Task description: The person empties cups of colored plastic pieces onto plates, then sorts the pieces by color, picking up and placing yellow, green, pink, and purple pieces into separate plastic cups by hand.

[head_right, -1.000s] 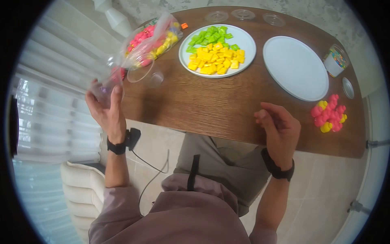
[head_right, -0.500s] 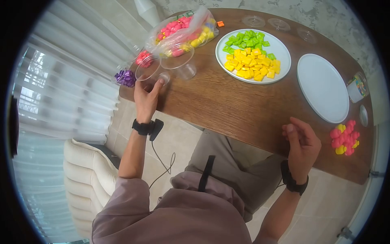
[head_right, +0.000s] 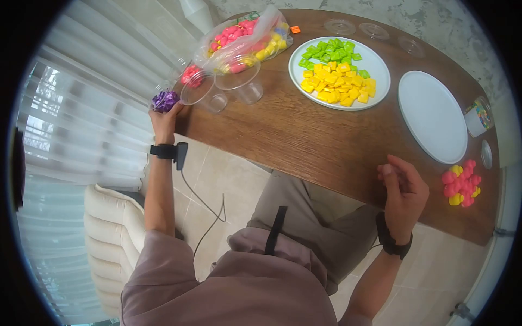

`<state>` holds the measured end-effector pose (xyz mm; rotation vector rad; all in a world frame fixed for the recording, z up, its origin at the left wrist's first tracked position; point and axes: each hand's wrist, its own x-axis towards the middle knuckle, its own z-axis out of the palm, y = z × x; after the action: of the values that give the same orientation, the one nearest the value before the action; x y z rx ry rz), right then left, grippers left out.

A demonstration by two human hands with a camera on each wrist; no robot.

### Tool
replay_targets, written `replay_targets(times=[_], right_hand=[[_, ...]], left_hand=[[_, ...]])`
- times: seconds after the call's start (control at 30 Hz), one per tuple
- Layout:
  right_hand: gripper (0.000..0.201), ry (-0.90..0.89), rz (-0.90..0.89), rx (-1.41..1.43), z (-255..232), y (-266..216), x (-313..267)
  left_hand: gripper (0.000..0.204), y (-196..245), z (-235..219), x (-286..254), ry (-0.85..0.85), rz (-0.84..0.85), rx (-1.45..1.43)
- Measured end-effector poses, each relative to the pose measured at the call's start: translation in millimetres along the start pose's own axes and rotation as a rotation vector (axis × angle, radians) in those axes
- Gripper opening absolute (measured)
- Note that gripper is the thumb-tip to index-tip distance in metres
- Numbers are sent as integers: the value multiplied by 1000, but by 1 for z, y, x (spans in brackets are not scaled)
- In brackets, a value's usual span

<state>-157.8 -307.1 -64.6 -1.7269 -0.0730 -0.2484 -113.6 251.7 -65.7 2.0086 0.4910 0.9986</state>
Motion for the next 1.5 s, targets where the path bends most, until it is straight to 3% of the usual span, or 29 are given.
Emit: replay_targets(times=[0.03,0.07,0.13,0.23,0.3,0.33,0.37,0.4,0.43,0.63,0.7,0.77,0.83,0.9,0.93,1.0,1.03,1.1,1.27,1.33,1.37,1.5], right_hand=[[17,1,-4,2,0,-1,0],[17,15,-2,-4,1,-1,-1],[17,10,-1,43,2,-1,0],[17,18,3,59,1,-1,-1],[17,19,0,49,2,-2,0],[17,10,-7,46,2,-2,0],[17,39,3,42,2,-2,0],[17,29,-4,44,2,-1,0],[17,16,-13,44,3,-1,0],[17,24,-1,-17,4,-5,0],[17,23,0,-25,3,-4,1],[17,23,-8,-21,3,-2,1],[16,35,-9,37,4,1,2],[17,38,-23,52,4,3,2],[17,38,-32,69,3,4,3],[17,51,-32,74,3,5,3],[17,48,-26,85,2,5,3],[17,63,-16,104,3,2,4],[17,47,24,183,0,1,6],[18,20,47,237,-1,1,7],[18,25,39,232,-2,3,7],[17,1,29,257,-3,4,8]], left_hand=[[49,-28,1,16,57,146,109],[49,-17,3,15,46,149,100],[64,2,1,13,-78,-78,-92],[57,-20,-1,15,30,14,-70],[60,-6,-6,-1,54,-3,20],[61,17,-8,-18,-1,-34,-105],[66,13,-10,-29,92,-15,-102],[75,32,-15,-49,60,-23,-157],[59,48,-14,-69,141,55,-105],[82,150,-14,-153,-176,-51,-266],[86,179,3,-169,-502,-56,-353],[90,195,34,-172,-718,56,-374],[89,210,79,-172,-809,235,-415],[85,238,124,-177,-923,14,-673],[85,246,146,-173,-929,26,-684],[83,257,190,-165,-943,361,-249],[83,266,208,-165,-949,375,-262],[81,283,238,-167,-828,617,-148],[73,298,303,-164,-823,766,-107],[68,302,319,-166,-846,867,67],[54,304,325,-171,-776,942,95],[46,313,339,-180,-696,1100,243]])
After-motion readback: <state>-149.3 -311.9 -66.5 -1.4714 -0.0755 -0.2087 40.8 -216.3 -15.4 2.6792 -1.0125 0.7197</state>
